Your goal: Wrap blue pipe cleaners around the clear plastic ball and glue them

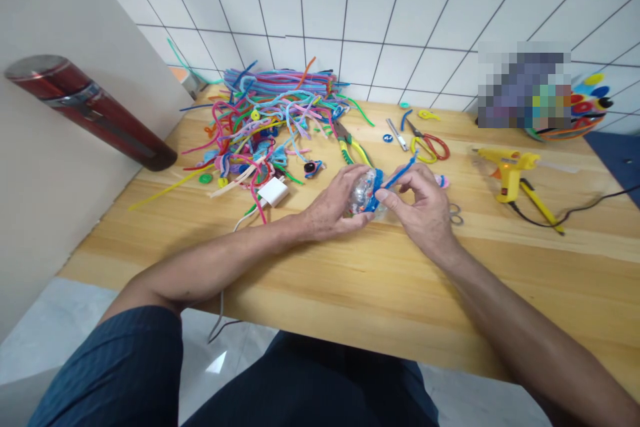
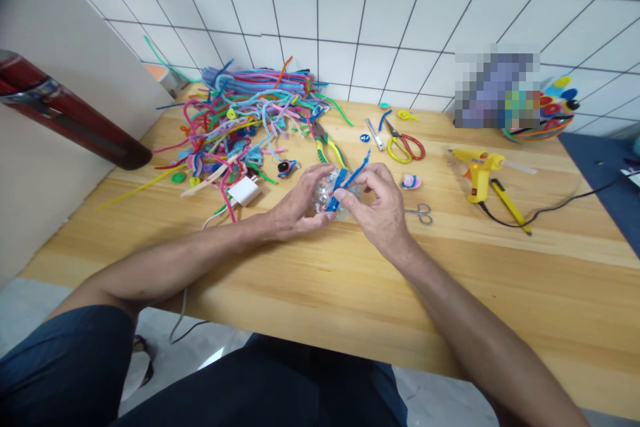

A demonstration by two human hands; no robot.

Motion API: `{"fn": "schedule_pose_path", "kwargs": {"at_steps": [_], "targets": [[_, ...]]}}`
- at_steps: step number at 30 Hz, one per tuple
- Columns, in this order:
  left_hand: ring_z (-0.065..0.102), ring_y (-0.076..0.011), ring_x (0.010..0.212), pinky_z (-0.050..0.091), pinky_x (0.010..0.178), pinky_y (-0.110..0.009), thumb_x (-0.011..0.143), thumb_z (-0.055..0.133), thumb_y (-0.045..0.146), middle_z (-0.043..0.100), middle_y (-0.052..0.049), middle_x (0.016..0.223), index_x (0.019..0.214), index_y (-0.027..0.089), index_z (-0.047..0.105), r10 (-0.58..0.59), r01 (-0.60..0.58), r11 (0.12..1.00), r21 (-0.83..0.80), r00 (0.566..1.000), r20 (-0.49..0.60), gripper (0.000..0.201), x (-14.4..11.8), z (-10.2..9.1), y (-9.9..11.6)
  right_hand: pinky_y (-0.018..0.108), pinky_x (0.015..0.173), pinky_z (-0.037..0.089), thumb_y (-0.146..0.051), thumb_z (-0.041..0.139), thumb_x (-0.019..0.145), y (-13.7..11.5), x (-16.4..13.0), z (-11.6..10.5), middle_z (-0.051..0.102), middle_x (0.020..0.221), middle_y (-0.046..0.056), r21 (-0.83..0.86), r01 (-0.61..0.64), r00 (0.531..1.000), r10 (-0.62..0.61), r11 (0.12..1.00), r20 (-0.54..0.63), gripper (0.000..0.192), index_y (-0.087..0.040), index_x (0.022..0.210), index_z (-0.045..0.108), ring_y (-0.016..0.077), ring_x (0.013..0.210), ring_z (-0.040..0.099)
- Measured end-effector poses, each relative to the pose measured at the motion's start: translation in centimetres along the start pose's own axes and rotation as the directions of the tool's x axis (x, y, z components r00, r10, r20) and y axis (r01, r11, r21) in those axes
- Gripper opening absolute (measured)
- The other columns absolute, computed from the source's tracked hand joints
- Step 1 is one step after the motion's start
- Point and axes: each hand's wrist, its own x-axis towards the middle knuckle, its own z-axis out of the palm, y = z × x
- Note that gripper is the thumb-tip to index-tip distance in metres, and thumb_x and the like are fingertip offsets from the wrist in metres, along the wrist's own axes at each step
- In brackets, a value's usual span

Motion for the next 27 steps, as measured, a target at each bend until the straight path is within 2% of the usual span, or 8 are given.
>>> {"fn": "schedule_pose_path", "kwargs": {"at_steps": [4, 8, 13, 18, 27], "targets": [[0.042, -0.0390, 0.157, 0.039, 0.130, -0.066, 0.098, 0.069, 0.054, 0.046, -0.019, 0.160, 0.164, 0.027, 0.026, 0.017, -0.016, 1.000, 0.014, 1.000, -0.025, 0.084, -0.02, 0.26, -0.11, 0.045, 0.088, 0.056, -0.035, 0.081, 0.091, 0.12, -0.06, 0.33, 0.069, 0.103, 0.005, 0.041, 0.018, 1.000, -0.017, 0.999, -0.024, 0.019, -0.027, 0.085, 0.065, 0.0261, 0.099, 0.066], [0.040, -0.0391, 0.158, 0.039, 0.129, -0.066, 0.097, 0.071, 0.050, 0.046, -0.021, 0.158, 0.163, 0.026, 0.024, 0.071, -0.068, 0.997, 0.038, 0.995, -0.076, 0.085, -0.04, 0.50, -0.22, 0.048, 0.091, 0.055, -0.037, 0.081, 0.091, 0.36, -0.10, 0.42, 0.068, 0.105, 0.005, 0.080, -0.015, 1.000, 0.015, 0.997, -0.008, 0.020, -0.028, 0.087, 0.064, 0.0274, 0.103, 0.066], [0.043, -0.0392, 0.155, 0.040, 0.128, -0.064, 0.094, 0.073, 0.055, 0.049, -0.021, 0.154, 0.157, 0.023, 0.031, 0.022, -0.022, 1.000, -0.003, 0.997, -0.077, 0.082, 0.02, 0.48, 0.13, 0.045, 0.090, 0.055, -0.035, 0.083, 0.089, 0.18, -0.24, 0.42, 0.068, 0.105, 0.005, 0.089, -0.041, 0.999, 0.038, 0.995, 0.038, 0.021, -0.027, 0.086, 0.063, 0.0265, 0.105, 0.066], [0.050, -0.0363, 0.149, 0.044, 0.126, -0.060, 0.099, 0.067, 0.052, 0.050, -0.020, 0.151, 0.152, 0.023, 0.036, -0.052, 0.047, 0.997, -0.061, 0.996, -0.077, 0.068, 0.17, 0.30, 0.49, 0.043, 0.089, 0.054, -0.032, 0.081, 0.089, 0.06, -0.18, 0.60, 0.068, 0.107, 0.005, 0.129, -0.066, 0.998, 0.063, 0.989, 0.032, 0.017, -0.028, 0.087, 0.065, 0.0261, 0.107, 0.065], [0.048, -0.0369, 0.149, 0.045, 0.125, -0.061, 0.099, 0.066, 0.050, 0.049, -0.020, 0.151, 0.151, 0.023, 0.035, 0.000, -0.003, 1.000, -0.028, 0.997, -0.075, 0.067, 0.11, 0.45, 0.31, 0.045, 0.092, 0.050, -0.033, 0.080, 0.089, 0.56, -0.09, 0.70, 0.069, 0.106, 0.004, 0.157, -0.112, 0.994, 0.110, 0.981, 0.024, 0.016, -0.028, 0.084, 0.065, 0.0255, 0.104, 0.065]]}}
